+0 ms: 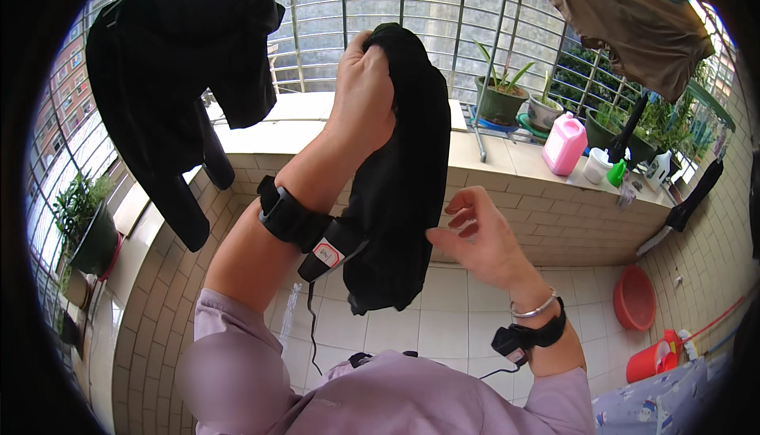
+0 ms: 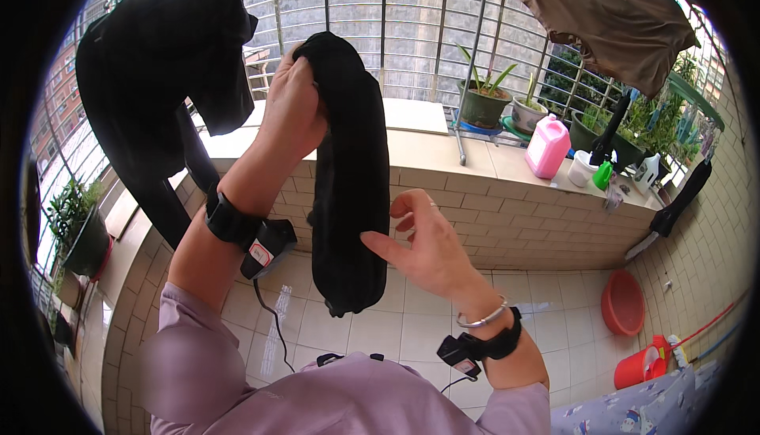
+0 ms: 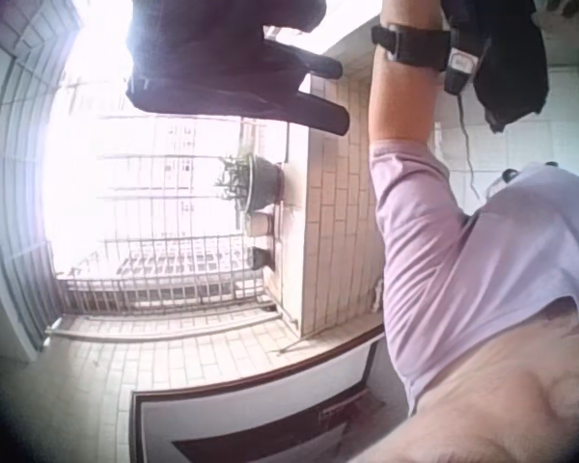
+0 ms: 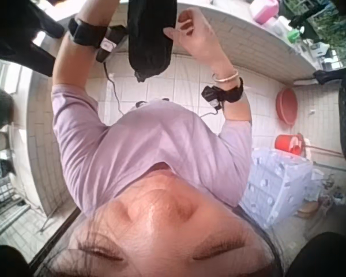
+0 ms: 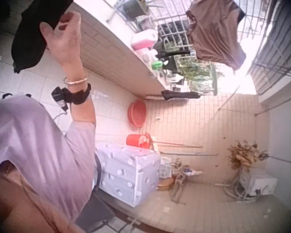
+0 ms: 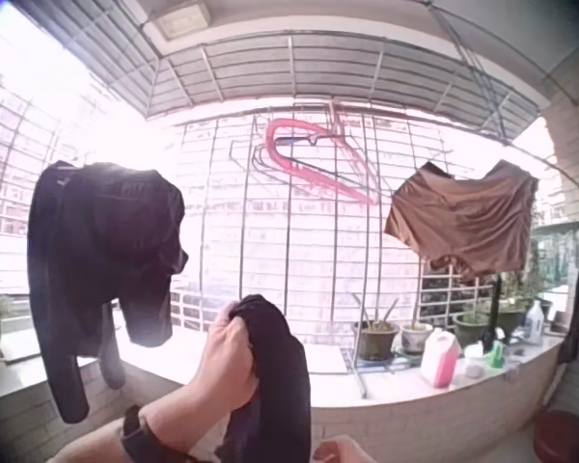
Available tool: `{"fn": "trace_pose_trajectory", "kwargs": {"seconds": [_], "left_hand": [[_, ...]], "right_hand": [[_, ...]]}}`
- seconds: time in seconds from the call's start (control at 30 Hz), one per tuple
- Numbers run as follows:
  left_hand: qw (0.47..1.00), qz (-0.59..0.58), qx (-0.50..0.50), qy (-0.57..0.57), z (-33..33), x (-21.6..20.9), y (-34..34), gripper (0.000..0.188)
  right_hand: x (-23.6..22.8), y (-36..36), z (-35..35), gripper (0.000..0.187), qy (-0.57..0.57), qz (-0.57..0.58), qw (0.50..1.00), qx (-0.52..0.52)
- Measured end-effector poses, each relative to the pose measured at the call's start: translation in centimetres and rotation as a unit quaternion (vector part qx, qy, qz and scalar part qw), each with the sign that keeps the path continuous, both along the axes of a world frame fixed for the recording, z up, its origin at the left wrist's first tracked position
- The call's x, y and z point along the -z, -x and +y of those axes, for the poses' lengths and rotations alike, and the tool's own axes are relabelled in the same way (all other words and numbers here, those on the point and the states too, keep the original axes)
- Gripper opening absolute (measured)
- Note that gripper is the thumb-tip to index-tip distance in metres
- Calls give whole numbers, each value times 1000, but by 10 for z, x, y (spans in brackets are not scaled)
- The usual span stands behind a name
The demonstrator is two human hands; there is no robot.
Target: The person takes wet clothes from a blue basin, places each item on a hanger or clothespin, and hangs them on a balcony clothesline. Items include a brown shirt, black pants, black socks, a yellow shirt, a blue checkered cloth, and a pink bra. The person also waters potted plants with a hose at the end.
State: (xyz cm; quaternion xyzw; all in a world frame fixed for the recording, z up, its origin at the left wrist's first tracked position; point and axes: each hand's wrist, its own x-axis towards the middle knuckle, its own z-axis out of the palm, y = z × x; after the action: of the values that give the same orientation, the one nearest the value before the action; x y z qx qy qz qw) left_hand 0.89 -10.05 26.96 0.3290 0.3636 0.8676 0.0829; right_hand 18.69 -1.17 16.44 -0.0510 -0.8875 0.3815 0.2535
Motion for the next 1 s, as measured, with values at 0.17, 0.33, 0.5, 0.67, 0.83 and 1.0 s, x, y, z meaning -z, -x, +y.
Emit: {"fn": "trace_pose_trajectory", "kwargs": {"seconds": [0.17,0.33,0.5,0.67,0.83,1.0], "left_hand": [[994,103,-37,-6,-9,-2,27,19],[988,131,-82,3,-18,-6,50,10],[993,90,-73,32,-35,2,75,8],[995,52,-83,34,-39,12,83,8],[991,104,-62,58,-45,15,79,13],[987,132,-44,80,-64,13,95,29]], "right_hand": [[35,38,-21,73,57,-13,998,27],[58,69,-32,76,30,17,999,40],[68,101,-39,66,-92,118,985,87],[68,112,-67,60,-25,64,995,72],[73,141,-62,48,-86,115,982,122],[69,130,-14,30,111,78,989,54]]}}
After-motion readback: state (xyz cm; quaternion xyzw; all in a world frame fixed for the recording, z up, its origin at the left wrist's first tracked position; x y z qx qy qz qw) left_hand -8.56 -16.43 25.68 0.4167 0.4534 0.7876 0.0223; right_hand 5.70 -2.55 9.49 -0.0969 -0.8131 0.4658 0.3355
